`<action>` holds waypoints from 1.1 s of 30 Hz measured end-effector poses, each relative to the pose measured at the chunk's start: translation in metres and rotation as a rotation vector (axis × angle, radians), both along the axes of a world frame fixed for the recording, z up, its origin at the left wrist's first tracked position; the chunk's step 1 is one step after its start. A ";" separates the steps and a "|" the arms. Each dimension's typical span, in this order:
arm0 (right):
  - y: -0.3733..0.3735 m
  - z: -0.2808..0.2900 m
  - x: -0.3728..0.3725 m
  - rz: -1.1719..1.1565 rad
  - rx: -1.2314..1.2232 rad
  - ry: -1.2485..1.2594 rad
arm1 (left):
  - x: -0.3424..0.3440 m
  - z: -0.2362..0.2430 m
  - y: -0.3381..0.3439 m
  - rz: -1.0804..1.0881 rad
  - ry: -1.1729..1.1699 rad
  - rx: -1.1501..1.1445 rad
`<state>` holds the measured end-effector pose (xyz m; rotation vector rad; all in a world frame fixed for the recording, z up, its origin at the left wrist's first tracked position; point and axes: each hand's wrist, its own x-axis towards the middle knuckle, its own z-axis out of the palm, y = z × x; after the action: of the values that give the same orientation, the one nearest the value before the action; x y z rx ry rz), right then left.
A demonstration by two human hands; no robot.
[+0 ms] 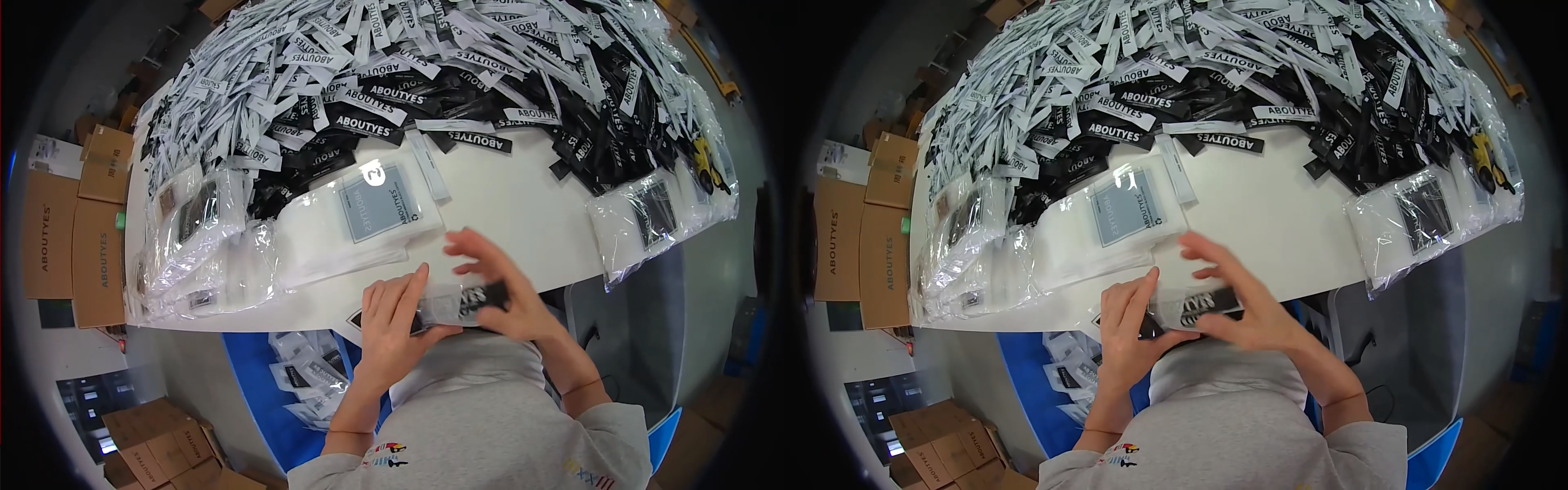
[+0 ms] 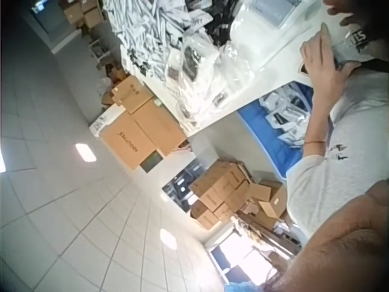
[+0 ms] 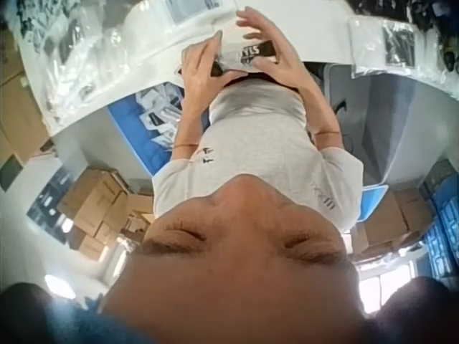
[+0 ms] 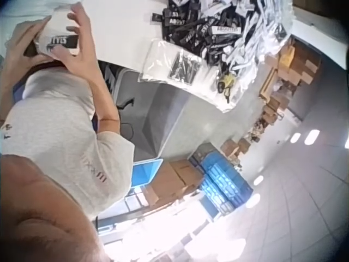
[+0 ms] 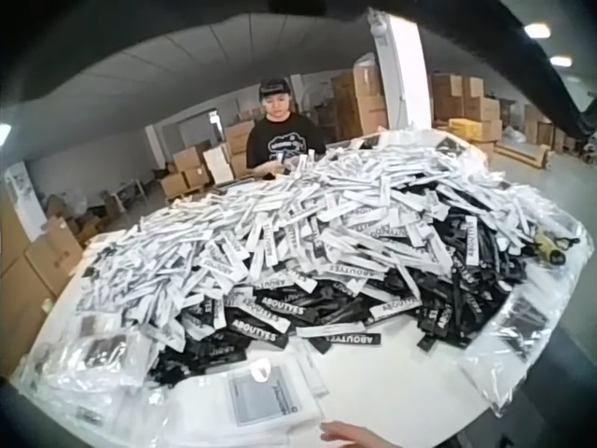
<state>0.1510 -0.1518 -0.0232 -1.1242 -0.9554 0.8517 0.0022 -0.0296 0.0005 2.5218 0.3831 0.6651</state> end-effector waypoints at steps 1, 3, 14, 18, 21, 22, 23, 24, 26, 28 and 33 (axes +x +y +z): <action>-0.004 0.003 0.005 -0.052 -0.014 -0.053 | -0.001 -0.001 0.000 0.001 0.003 -0.003; -0.008 0.005 0.006 -0.062 -0.080 -0.083 | 0.001 -0.002 0.001 -0.007 0.004 0.027; 0.004 -0.007 0.011 0.251 -0.301 0.214 | 0.000 -0.006 -0.006 -0.249 0.019 0.295; -0.002 0.006 0.021 0.183 -0.459 -0.206 | 0.006 0.013 -0.001 -0.167 0.052 -0.132; -0.003 0.012 0.032 0.013 -0.327 0.393 | -0.006 0.010 0.012 0.036 -0.011 -0.689; -0.003 0.009 0.030 0.020 -0.325 0.388 | -0.007 0.007 0.013 0.107 -0.085 -0.908; -0.003 0.008 0.025 0.016 -0.193 0.456 | -0.006 0.008 0.013 0.112 -0.134 -1.076; -0.003 0.006 0.020 0.016 -0.060 0.526 | -0.004 0.005 0.012 0.082 -0.161 -1.118; 0.000 0.005 0.011 0.024 -0.125 0.417 | -0.001 -0.003 0.008 0.059 -0.127 -1.248; 0.000 0.004 0.009 0.062 -0.321 0.264 | 0.003 -0.005 0.004 0.052 -0.151 -1.257; 0.001 0.009 -0.002 0.051 -0.275 0.192 | -0.004 -0.013 -0.004 0.019 -0.174 -1.332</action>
<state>0.1489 -0.1511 -0.0147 -1.2298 -0.7242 1.1364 -0.0013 -0.0331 -0.0128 1.1899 0.5379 0.3926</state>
